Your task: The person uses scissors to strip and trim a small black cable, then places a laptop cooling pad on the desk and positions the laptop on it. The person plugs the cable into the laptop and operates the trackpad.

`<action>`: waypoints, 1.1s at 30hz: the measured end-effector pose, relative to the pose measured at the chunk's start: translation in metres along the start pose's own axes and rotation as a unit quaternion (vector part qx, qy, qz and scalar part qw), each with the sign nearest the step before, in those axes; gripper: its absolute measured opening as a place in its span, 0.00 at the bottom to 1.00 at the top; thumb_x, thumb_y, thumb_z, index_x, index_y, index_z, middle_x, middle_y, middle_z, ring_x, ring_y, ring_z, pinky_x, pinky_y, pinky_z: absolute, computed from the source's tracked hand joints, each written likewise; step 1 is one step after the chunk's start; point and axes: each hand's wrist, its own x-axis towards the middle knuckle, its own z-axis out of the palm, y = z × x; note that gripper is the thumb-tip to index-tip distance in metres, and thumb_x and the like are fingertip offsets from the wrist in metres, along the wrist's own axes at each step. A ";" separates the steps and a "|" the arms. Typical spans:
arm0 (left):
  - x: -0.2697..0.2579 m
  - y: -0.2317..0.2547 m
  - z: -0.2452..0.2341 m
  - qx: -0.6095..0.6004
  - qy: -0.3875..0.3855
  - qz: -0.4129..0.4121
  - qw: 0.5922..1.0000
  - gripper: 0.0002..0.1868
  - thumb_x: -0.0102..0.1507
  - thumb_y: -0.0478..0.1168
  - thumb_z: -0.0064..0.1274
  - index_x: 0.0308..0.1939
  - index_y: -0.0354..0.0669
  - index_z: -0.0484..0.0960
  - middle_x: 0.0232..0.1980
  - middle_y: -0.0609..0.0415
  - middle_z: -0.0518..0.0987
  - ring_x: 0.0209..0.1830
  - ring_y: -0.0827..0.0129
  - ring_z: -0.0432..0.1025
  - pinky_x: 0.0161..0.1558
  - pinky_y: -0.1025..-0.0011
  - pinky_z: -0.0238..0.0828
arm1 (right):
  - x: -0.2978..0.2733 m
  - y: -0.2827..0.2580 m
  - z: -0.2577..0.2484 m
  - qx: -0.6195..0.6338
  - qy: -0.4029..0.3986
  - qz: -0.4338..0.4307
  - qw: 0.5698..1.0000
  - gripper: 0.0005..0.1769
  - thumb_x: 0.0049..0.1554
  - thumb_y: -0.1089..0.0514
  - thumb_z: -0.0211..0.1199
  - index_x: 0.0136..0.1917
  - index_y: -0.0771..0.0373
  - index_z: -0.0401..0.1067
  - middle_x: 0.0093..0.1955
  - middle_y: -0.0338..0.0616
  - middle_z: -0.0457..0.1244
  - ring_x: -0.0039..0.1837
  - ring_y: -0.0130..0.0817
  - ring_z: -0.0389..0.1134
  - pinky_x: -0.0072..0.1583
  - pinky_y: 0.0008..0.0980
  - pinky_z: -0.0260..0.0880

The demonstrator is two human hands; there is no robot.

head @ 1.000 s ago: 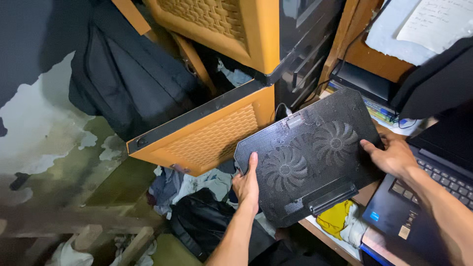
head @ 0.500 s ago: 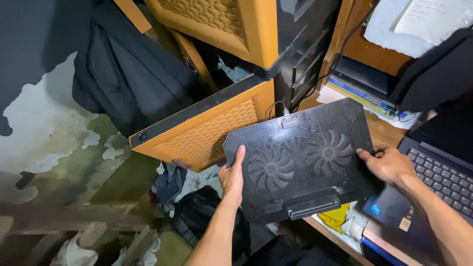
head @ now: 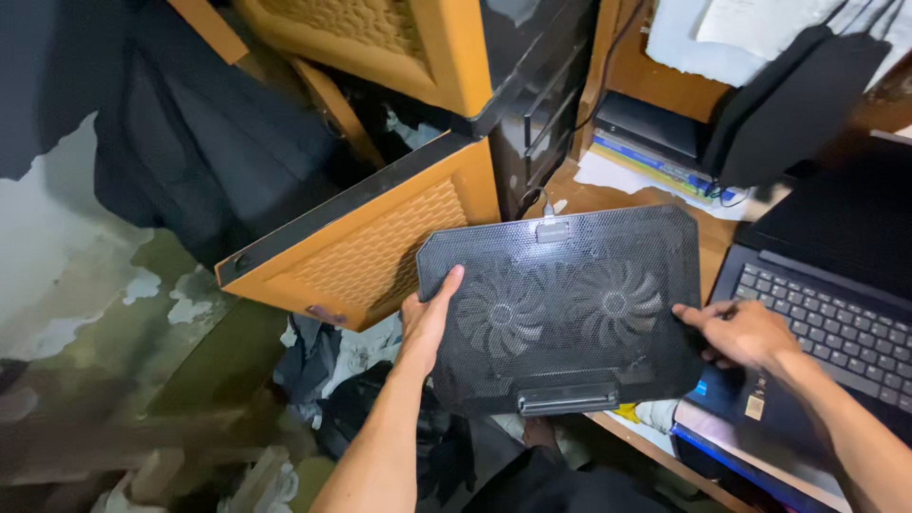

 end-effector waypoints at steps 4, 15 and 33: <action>-0.002 0.006 0.005 0.018 -0.005 0.018 1.000 0.33 0.54 0.60 0.63 0.53 0.38 0.86 0.52 0.50 0.87 0.51 0.61 0.81 0.55 0.65 0.74 | -0.004 0.016 0.008 0.070 0.006 -0.002 0.998 0.32 0.54 0.34 0.67 0.56 0.63 0.83 0.48 0.50 0.74 0.41 0.38 0.76 0.47 0.36 0.78; 0.003 0.016 0.040 0.073 -0.053 0.068 0.994 0.34 0.53 0.58 0.68 0.54 0.36 0.84 0.53 0.50 0.85 0.53 0.64 0.79 0.55 0.66 0.73 | -0.028 0.051 0.005 0.107 0.044 0.020 0.993 0.24 0.58 0.41 0.68 0.55 0.62 0.83 0.52 0.51 0.74 0.46 0.41 0.77 0.50 0.35 0.76; 0.044 0.062 0.092 0.132 -0.205 0.096 0.965 0.32 0.55 0.57 0.64 0.56 0.40 0.84 0.55 0.51 0.86 0.55 0.62 0.79 0.56 0.66 0.73 | -0.030 0.070 -0.004 0.171 0.060 0.129 0.975 0.21 0.60 0.45 0.68 0.55 0.64 0.83 0.43 0.57 0.75 0.41 0.45 0.78 0.48 0.37 0.79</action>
